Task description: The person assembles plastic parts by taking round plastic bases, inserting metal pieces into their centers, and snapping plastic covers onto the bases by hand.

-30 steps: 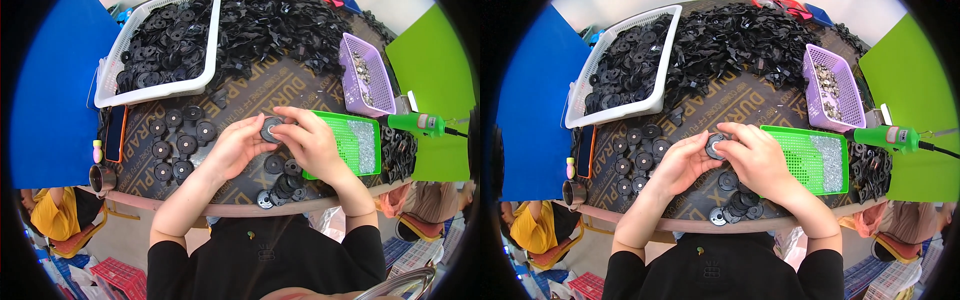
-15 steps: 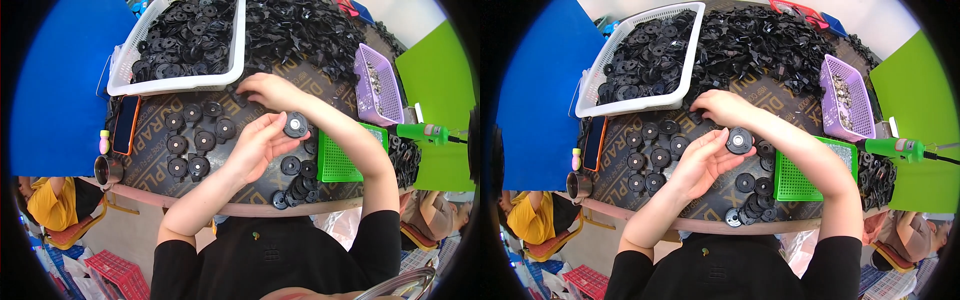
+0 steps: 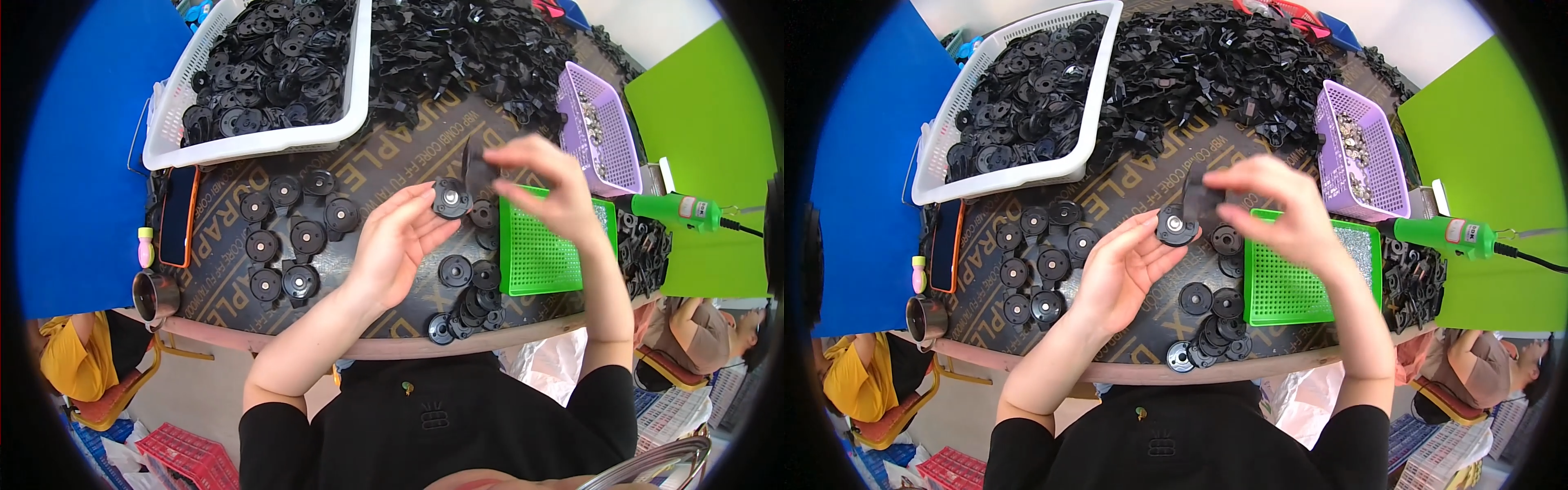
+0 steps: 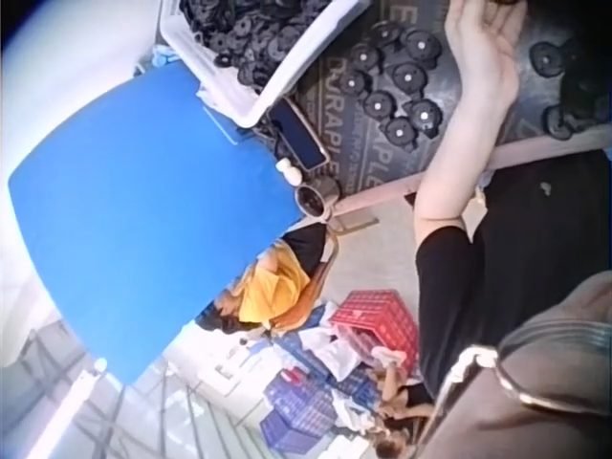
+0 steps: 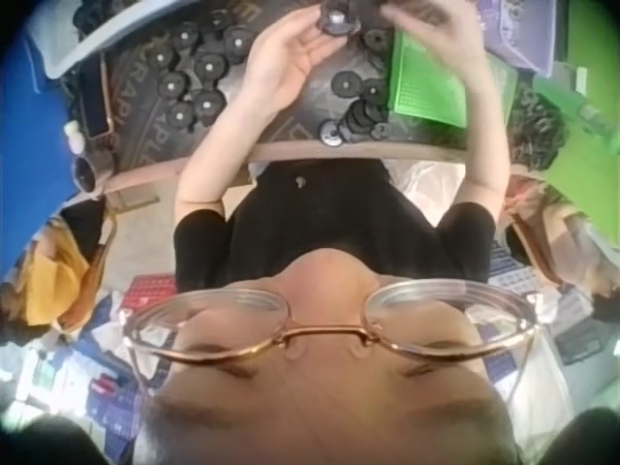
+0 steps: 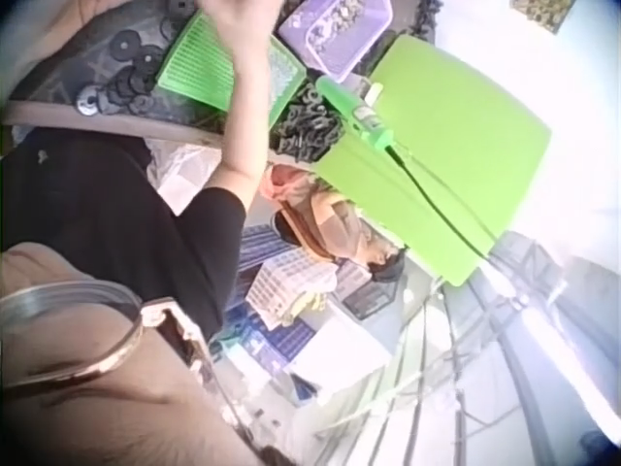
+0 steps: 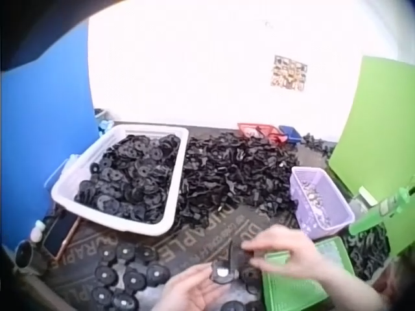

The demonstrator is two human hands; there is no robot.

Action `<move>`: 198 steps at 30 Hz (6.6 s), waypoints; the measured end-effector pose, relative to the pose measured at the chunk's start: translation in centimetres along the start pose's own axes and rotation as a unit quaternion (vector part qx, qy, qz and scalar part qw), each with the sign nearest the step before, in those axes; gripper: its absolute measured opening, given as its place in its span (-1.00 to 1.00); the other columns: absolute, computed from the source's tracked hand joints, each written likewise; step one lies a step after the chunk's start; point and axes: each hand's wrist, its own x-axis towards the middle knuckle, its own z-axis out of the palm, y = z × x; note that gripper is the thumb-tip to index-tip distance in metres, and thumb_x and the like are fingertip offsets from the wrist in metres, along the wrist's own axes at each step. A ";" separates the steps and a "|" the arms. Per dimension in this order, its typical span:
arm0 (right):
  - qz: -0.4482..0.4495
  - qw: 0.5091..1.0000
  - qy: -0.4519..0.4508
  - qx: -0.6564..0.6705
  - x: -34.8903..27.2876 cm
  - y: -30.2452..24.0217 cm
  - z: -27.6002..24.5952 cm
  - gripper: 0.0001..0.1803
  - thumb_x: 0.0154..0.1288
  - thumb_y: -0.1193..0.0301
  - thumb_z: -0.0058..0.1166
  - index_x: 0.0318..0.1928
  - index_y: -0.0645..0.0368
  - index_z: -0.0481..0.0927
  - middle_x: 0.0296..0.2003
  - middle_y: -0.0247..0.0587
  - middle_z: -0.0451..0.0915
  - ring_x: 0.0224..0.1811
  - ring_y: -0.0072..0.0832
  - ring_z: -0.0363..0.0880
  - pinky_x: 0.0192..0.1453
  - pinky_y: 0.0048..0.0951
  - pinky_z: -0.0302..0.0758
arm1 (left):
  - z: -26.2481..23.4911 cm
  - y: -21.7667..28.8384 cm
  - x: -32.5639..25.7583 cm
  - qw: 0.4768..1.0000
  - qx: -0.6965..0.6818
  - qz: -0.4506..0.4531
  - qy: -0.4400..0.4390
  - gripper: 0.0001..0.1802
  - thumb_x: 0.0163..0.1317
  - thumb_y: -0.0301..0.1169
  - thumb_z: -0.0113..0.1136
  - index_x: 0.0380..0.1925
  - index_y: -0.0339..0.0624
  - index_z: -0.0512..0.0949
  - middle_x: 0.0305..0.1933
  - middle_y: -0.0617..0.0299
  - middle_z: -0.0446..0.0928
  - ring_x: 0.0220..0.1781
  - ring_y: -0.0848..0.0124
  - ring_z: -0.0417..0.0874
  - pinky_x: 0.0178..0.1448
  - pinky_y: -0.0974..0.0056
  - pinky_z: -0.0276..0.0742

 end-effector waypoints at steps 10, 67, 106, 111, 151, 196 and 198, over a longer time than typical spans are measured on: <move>-0.006 0.995 0.092 -0.026 -3.4 -0.8 0.7 -0.60 -0.10 0.66 0.22 -0.13 0.22 0.60 -0.25 -0.19 0.57 -0.17 -0.37 0.53 -0.09 -0.46 0.44 | 0.2 -0.6 0.0 0.999 0.048 0.013 0.000 -0.73 0.32 -0.42 -0.07 -0.05 -0.33 0.37 -0.03 0.08 0.51 0.02 0.28 0.56 0.14 0.24 0.49; 0.344 0.845 -0.006 -0.410 -2.9 14.5 -7.8 -0.72 0.14 0.35 -0.13 -0.30 0.24 0.61 -0.29 0.13 0.59 -0.18 0.00 0.56 -0.12 -0.10 0.47 | -2.7 -0.2 -6.3 0.383 0.848 0.316 -0.186 -0.57 0.05 -0.53 -0.02 0.00 -0.23 0.46 0.18 0.07 0.39 0.23 0.23 0.40 0.26 0.11 0.33; -0.080 0.981 0.052 -0.168 5.0 1.1 3.3 -0.77 0.04 0.50 0.13 -0.21 0.14 0.59 -0.19 -0.28 0.58 -0.12 -0.38 0.52 -0.09 -0.42 0.48 | -0.1 0.1 -0.7 0.997 0.068 -0.018 -0.022 -0.70 0.35 -0.26 -0.06 -0.11 -0.28 0.41 -0.11 0.10 0.55 -0.03 0.26 0.60 0.04 0.30 0.52; -0.215 0.930 -0.127 -0.269 10.6 5.9 7.9 -0.58 -0.10 0.56 0.05 -0.10 0.28 0.56 -0.06 -0.22 0.54 0.02 -0.30 0.46 0.03 -0.40 0.47 | -0.6 -0.2 -0.2 0.997 0.073 -0.026 -0.007 -0.69 0.37 -0.31 -0.11 -0.06 -0.33 0.37 -0.05 0.05 0.52 0.04 0.21 0.56 0.10 0.27 0.49; 0.093 0.917 0.207 -0.327 0.3 2.3 -3.4 -0.72 0.17 0.39 0.10 -0.08 0.13 0.55 -0.18 -0.09 0.59 -0.16 -0.21 0.54 -0.03 -0.31 0.42 | -0.7 1.7 -4.1 0.975 0.197 0.085 -0.051 -0.65 0.09 -0.61 0.15 -0.06 -0.29 0.47 -0.13 0.20 0.53 -0.17 0.51 0.55 -0.04 0.41 0.46; 0.359 0.835 0.150 -0.391 -2.6 13.5 -7.5 -0.80 0.03 0.35 -0.01 -0.40 0.11 0.64 -0.39 -0.02 0.62 -0.28 -0.10 0.60 -0.18 -0.16 0.51 | 0.1 -2.5 -1.2 0.478 0.794 0.344 -0.152 -0.67 0.09 -0.50 0.14 -0.08 -0.22 0.48 0.05 0.13 0.45 0.01 0.21 0.51 0.00 0.23 0.50; 0.369 0.831 0.148 -0.389 -2.8 13.7 -7.7 -0.81 0.03 0.38 -0.02 -0.39 0.10 0.65 -0.38 -0.03 0.62 -0.27 -0.11 0.60 -0.16 -0.17 0.50 | 0.6 -3.7 1.5 0.423 0.813 0.371 -0.151 -0.66 0.12 -0.49 0.10 -0.06 -0.25 0.46 0.12 0.09 0.40 0.06 0.21 0.49 0.03 0.22 0.49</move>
